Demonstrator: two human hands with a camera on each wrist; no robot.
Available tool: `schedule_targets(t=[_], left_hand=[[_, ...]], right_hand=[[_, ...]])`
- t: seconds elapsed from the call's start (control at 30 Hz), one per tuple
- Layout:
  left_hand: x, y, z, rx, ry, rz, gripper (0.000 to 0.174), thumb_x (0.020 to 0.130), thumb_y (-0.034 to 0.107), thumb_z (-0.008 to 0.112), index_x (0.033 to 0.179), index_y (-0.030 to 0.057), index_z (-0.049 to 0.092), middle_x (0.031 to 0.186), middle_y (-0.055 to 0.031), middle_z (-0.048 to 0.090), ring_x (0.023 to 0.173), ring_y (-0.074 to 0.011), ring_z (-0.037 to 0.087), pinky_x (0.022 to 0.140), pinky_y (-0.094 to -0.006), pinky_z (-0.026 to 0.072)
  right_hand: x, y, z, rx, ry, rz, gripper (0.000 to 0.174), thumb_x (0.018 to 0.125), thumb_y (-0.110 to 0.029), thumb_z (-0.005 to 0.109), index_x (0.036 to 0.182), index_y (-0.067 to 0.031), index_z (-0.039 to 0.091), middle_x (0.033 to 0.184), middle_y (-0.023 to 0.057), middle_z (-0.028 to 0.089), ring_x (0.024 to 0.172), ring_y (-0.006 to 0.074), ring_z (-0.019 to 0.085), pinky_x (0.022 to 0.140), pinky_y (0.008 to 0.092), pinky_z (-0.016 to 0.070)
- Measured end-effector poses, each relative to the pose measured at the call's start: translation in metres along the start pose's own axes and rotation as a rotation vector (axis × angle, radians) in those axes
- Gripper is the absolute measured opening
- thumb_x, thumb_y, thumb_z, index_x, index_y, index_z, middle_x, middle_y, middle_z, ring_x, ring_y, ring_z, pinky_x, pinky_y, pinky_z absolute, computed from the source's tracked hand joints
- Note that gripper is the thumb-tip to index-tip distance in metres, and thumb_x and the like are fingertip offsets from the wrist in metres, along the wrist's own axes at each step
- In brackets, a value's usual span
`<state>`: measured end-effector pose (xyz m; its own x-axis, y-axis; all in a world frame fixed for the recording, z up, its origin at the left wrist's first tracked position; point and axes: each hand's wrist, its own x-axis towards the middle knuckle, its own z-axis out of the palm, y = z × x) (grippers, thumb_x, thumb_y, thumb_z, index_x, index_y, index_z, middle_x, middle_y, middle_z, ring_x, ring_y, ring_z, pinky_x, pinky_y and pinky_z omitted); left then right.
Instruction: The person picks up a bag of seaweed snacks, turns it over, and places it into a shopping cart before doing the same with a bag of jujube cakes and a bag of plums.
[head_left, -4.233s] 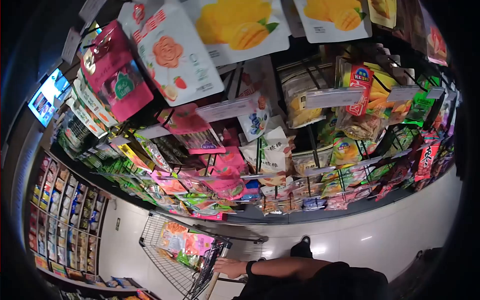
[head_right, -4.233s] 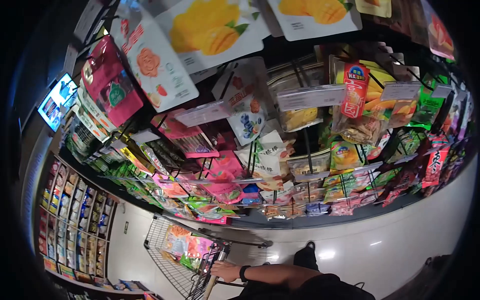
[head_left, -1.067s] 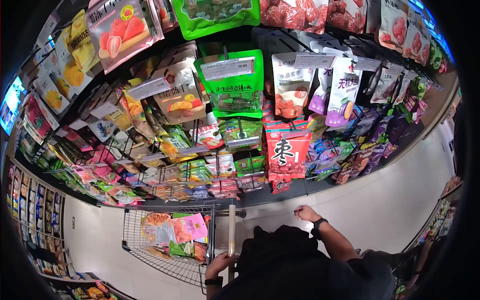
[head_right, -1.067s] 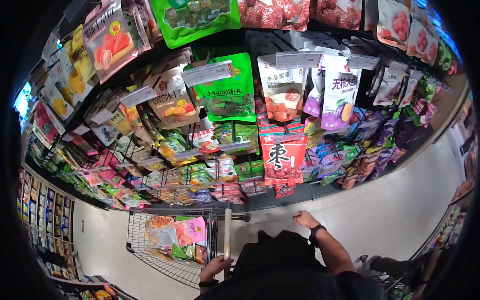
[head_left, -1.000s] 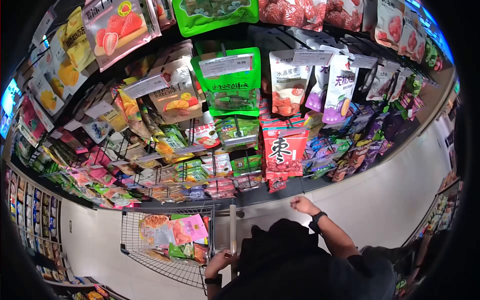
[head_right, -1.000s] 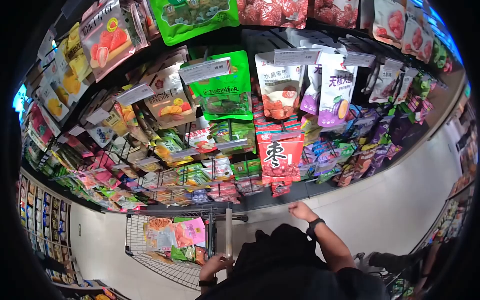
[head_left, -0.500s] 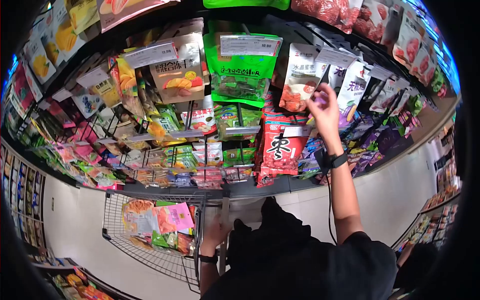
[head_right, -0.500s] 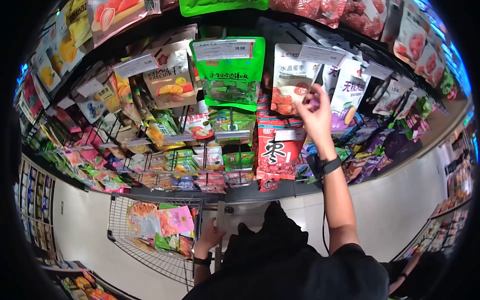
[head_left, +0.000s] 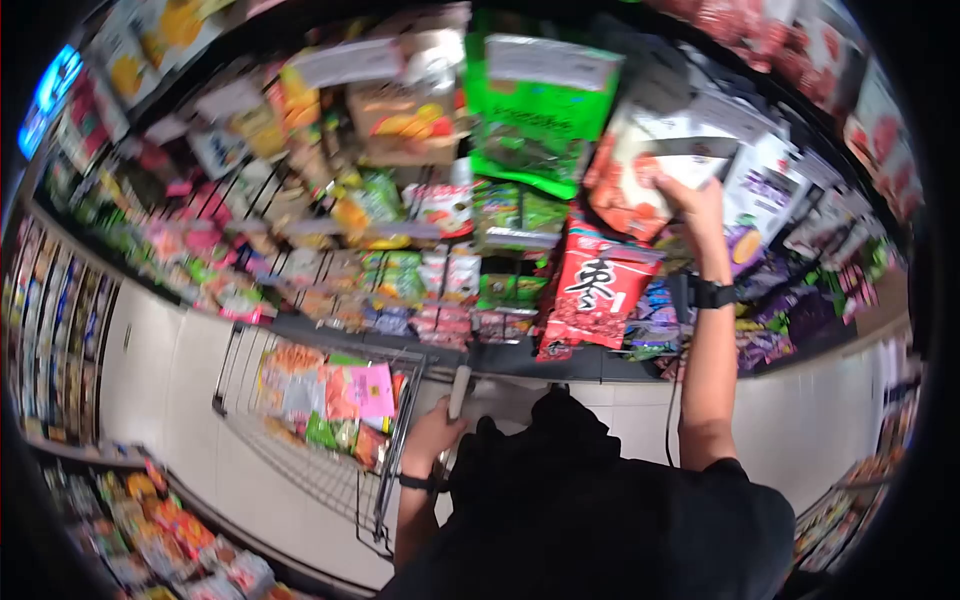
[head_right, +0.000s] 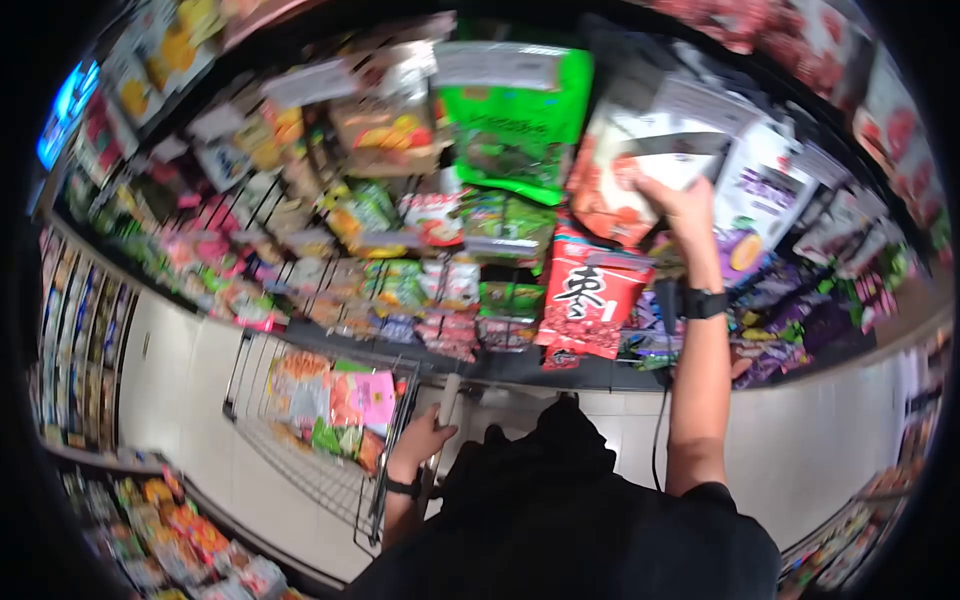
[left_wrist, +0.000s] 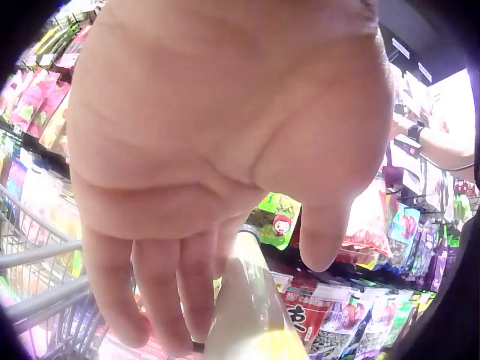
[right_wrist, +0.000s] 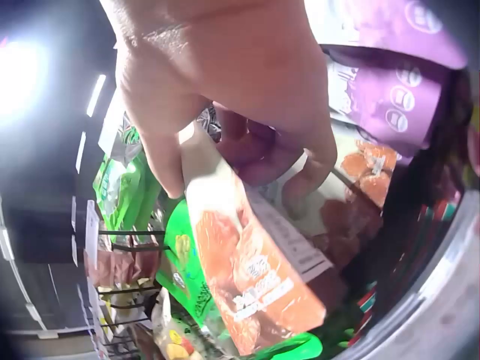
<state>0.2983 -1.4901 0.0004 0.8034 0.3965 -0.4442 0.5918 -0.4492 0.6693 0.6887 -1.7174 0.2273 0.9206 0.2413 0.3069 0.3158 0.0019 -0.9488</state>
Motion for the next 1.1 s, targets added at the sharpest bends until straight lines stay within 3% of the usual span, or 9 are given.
schedule_targets(t=[0.1, 0.23, 0.37, 0.43, 0.53, 0.63, 0.77, 0.83, 1.1], left_hand=[[-0.003, -0.007, 0.002, 0.017, 0.046, 0.072, 0.055, 0.081, 0.035, 0.062, 0.124, 0.0038, 0.048, 0.092, -0.0247, 0.064, 0.09, -0.0424, 0.061, 0.078, -0.048, 0.0478], [-0.007, -0.005, -0.002, -0.011, 0.048, 0.0, 0.052, 0.081, 0.031, 0.062, 0.123, 0.0035, 0.049, 0.1, -0.0236, 0.063, 0.096, -0.0413, 0.059, 0.082, -0.0468, 0.0469], [-0.021, -0.005, -0.01, -0.049, 0.219, 0.232, 0.049, 0.082, 0.028, 0.064, 0.12, -0.0001, 0.053, 0.105, -0.0202, 0.062, 0.097, -0.0382, 0.059, 0.084, -0.0407, 0.0464], [-0.029, 0.008, -0.022, -0.169, 0.293, 0.374, 0.046, 0.084, 0.027, 0.063, 0.121, 0.0004, 0.053, 0.107, -0.0187, 0.063, 0.096, -0.0352, 0.061, 0.084, -0.0381, 0.0467], [-0.041, 0.036, -0.044, -0.438, 0.225, 0.405, 0.042, 0.086, 0.027, 0.061, 0.117, -0.0011, 0.055, 0.106, -0.0173, 0.064, 0.095, -0.0272, 0.063, 0.083, -0.0339, 0.0473], [-0.042, 0.047, -0.041, -0.965, 0.065, 0.532, 0.04, 0.088, 0.028, 0.06, 0.115, -0.0025, 0.056, 0.102, -0.0146, 0.065, 0.095, -0.0202, 0.063, 0.082, -0.0308, 0.0478], [-0.047, 0.035, -0.047, -0.83, -0.139, 0.51, 0.04, 0.085, 0.021, 0.066, 0.116, -0.0014, 0.055, 0.104, -0.0106, 0.065, 0.092, -0.0138, 0.062, 0.077, -0.0282, 0.05], [-0.065, 0.057, -0.043, -1.278, 0.056, 0.506, 0.046, 0.08, 0.02, 0.07, 0.118, -0.0008, 0.054, 0.107, -0.0105, 0.064, 0.093, -0.0127, 0.061, 0.076, -0.0287, 0.0511], [-0.081, 0.025, -0.037, -1.212, 0.139, 0.366, 0.05, 0.079, 0.01, 0.069, 0.124, -0.0008, 0.05, 0.114, -0.0091, 0.061, 0.103, -0.0145, 0.057, 0.086, -0.0314, 0.049]], right_hand=[[0.004, 0.026, -0.007, 0.208, -0.043, -0.014, 0.035, 0.079, -0.008, 0.069, 0.11, 0.0039, 0.058, 0.103, 0.0079, 0.065, 0.086, 0.0157, 0.063, 0.076, 0.0283, 0.0509], [-0.013, 0.038, -0.021, 0.342, 0.028, -0.079, 0.037, 0.085, -0.014, 0.063, 0.115, 0.0051, 0.055, 0.108, 0.0097, 0.063, 0.1, 0.0178, 0.06, 0.088, 0.0316, 0.047], [-0.068, 0.008, -0.023, 0.44, 0.133, 0.042, 0.046, 0.091, -0.028, 0.051, 0.123, 0.0053, 0.05, 0.119, 0.013, 0.056, 0.109, 0.0234, 0.056, 0.097, 0.0391, 0.0426], [-0.066, 0.026, -0.068, 0.619, -0.26, 0.033, 0.056, 0.09, -0.032, 0.048, 0.131, 0.0052, 0.041, 0.127, 0.0158, 0.05, 0.115, 0.028, 0.051, 0.101, 0.0435, 0.038], [-0.089, 0.031, -0.059, 0.491, -0.369, -0.076, 0.066, 0.086, -0.029, 0.049, 0.137, 0.0058, 0.028, 0.133, 0.0186, 0.044, 0.12, 0.0305, 0.046, 0.103, 0.0443, 0.0351], [-0.143, 0.02, 0.036, 0.354, -0.386, 0.047, 0.083, 0.067, -0.022, 0.073, 0.131, 0.0113, 0.032, 0.117, 0.0214, 0.054, 0.1, 0.0271, 0.058, 0.09, 0.0378, 0.0467], [-0.196, 0.011, 0.137, 0.098, -0.838, 0.436, 0.04, 0.074, -0.009, 0.068, 0.109, 0.0066, 0.058, 0.094, 0.0077, 0.065, 0.079, 0.0152, 0.063, 0.072, 0.0271, 0.0513], [-0.215, 0.024, 0.166, 0.203, -0.925, 0.524, 0.028, 0.077, -0.004, 0.065, 0.103, 0.0047, 0.063, 0.089, 0.0077, 0.067, 0.078, 0.0142, 0.063, 0.072, 0.0266, 0.0509], [-0.242, 0.038, 0.191, 0.361, -1.05, 0.639, 0.026, 0.085, -0.01, 0.059, 0.107, 0.0047, 0.061, 0.095, 0.0083, 0.066, 0.083, 0.0135, 0.062, 0.075, 0.0267, 0.0492]])
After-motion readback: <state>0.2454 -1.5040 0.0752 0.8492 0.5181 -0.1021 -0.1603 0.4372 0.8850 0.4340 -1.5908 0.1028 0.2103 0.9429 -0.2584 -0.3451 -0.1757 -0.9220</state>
